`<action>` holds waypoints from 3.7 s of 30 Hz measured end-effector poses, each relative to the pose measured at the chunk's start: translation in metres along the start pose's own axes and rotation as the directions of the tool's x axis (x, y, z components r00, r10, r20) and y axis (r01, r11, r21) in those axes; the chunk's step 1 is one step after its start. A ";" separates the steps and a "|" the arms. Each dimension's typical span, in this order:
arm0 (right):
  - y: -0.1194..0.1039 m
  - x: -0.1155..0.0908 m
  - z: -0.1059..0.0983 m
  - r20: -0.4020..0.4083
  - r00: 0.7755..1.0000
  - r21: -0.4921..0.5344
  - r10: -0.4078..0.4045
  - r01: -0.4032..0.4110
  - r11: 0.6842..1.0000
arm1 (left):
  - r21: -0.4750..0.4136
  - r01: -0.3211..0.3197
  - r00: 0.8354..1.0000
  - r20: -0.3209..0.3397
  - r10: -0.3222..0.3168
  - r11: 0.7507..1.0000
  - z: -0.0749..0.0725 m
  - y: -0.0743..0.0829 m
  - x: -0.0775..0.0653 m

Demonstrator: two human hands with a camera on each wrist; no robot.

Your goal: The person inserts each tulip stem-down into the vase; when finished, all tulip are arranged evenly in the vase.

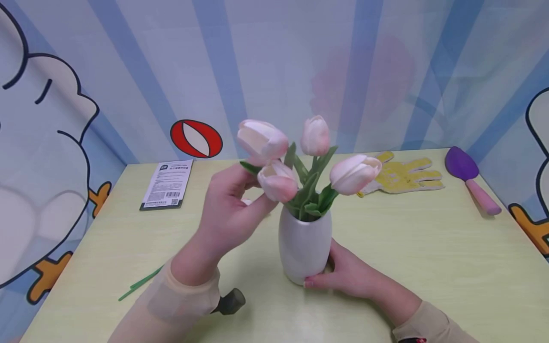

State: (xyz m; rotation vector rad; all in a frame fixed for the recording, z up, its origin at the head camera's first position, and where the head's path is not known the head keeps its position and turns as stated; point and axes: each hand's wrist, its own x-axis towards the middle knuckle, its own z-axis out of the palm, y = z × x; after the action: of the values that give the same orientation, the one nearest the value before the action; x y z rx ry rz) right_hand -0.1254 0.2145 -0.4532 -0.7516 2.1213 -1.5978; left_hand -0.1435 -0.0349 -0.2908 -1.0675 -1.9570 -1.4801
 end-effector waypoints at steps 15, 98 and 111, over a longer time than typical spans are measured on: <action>0.001 0.000 0.001 -0.007 1.000 -0.007 -0.013 0.012 1.000 | -0.013 -0.015 1.000 0.017 0.015 1.000 0.002 -0.001 0.001; 0.000 0.001 -0.001 -0.006 1.000 -0.027 0.008 -0.008 1.000 | -0.020 0.102 0.994 0.042 -0.101 0.995 -0.019 0.004 0.003; 0.001 0.001 -0.001 -0.007 1.000 -0.017 0.000 0.000 1.000 | 0.018 0.130 0.991 0.018 -0.131 0.991 -0.028 0.008 -0.004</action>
State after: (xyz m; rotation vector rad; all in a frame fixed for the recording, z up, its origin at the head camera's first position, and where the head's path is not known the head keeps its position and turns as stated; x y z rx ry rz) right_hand -0.1265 0.2146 -0.4539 -0.7522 2.1423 -1.5864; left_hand -0.1372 -0.0619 -0.2797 -0.9665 -2.0841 -1.5231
